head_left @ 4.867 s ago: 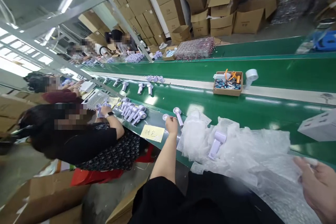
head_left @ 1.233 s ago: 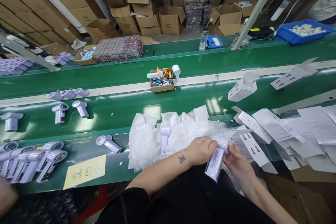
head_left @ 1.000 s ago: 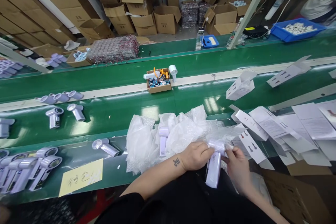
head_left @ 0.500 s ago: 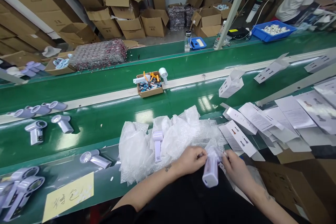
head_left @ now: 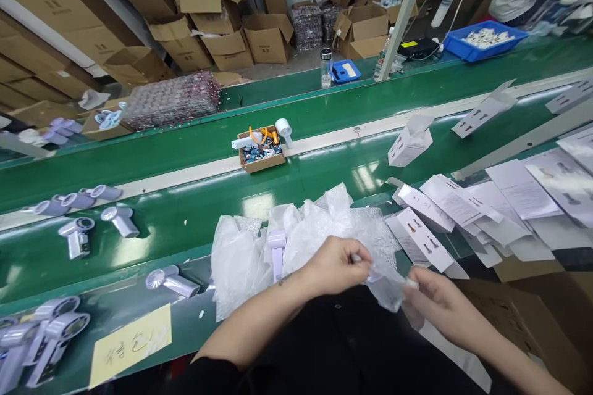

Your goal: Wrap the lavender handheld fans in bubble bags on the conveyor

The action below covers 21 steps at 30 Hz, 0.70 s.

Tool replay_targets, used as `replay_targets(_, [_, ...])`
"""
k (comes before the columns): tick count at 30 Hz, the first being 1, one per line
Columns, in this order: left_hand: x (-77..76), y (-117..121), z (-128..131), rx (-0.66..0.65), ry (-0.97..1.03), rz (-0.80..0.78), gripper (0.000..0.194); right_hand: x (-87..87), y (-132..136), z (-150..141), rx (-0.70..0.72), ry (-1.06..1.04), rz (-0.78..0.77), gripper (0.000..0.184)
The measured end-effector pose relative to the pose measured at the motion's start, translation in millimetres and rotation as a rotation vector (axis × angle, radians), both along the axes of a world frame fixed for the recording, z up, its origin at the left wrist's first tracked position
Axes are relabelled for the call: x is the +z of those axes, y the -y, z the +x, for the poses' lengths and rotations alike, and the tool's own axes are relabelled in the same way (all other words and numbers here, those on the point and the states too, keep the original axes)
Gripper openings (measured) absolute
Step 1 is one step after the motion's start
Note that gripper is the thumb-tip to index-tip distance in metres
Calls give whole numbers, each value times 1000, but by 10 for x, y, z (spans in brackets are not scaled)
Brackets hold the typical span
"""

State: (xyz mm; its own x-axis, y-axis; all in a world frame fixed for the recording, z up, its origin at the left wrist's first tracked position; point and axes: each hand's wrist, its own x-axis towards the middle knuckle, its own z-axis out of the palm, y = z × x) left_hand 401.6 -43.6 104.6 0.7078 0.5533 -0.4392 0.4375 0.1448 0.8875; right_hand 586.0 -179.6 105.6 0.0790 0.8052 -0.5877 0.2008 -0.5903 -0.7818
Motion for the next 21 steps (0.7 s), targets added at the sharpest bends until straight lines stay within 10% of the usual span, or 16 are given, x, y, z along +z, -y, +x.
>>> replay_targets(5, [166,-98,-66,-119,141,112,44,-13,-41,96,-98,-209,255,25])
replay_targets(8, [-16,-64,17,-322,204,169,94,-173,-120,-130,-92,-323,421,22])
replay_targets(10, [-242,22,109,-377,215,129,83,-313,-165,-253,-133,-284,507,23])
replay_targets(14, [-647,154,137,-130,151,88,34,-676,78,90,-366,-113,384,24])
replay_targets(18, [-761,31,12,195,111,-157,20,-1316,722,864,-1252,380,107,49])
replay_targets(21, [-738,-100,20,336,187,-382,30,-1841,951,1087,-1294,268,79,58])
